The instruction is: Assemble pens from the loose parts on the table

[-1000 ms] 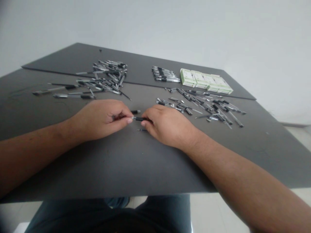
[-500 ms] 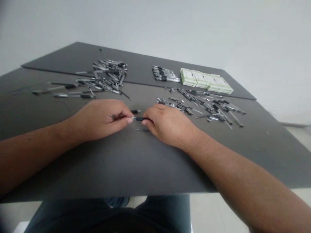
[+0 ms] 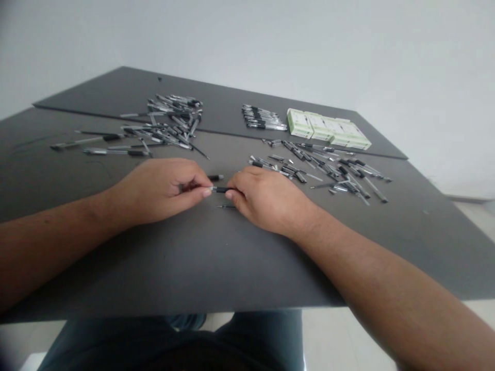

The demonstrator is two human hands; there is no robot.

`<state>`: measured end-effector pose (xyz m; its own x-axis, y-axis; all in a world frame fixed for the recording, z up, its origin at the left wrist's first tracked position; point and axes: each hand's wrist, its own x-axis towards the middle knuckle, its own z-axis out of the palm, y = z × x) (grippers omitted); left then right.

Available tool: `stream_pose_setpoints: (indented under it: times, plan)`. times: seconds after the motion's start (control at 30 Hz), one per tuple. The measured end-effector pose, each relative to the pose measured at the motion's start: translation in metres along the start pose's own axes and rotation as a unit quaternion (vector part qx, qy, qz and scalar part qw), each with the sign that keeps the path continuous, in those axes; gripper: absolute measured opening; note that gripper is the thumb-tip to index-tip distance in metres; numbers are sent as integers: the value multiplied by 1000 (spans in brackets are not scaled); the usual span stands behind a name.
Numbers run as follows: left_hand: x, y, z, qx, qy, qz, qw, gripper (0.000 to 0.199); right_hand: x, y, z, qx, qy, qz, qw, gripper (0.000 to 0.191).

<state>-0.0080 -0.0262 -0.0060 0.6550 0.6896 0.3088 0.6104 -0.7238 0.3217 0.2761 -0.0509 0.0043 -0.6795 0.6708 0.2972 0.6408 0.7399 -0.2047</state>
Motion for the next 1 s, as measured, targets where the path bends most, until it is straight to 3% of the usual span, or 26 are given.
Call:
stream_pose_setpoints:
  times: [0.13,0.57,0.87,1.0]
  plan:
    - [1,2,-1,-5,2,6,1000,30,0,0,0,-1,4,13,1000,17]
    - [0,2,-2,-15,-7,5,1000,25,0,-2,-2,0,-8,14,1000,17]
    - [0,4,-7,1,-13,54,998,29,2,-5,-5,-5,-22,-2,1000,20]
    - [0,4,-6,-13,-6,47,999,24,2,-6,-4,2,-22,11,1000,16]
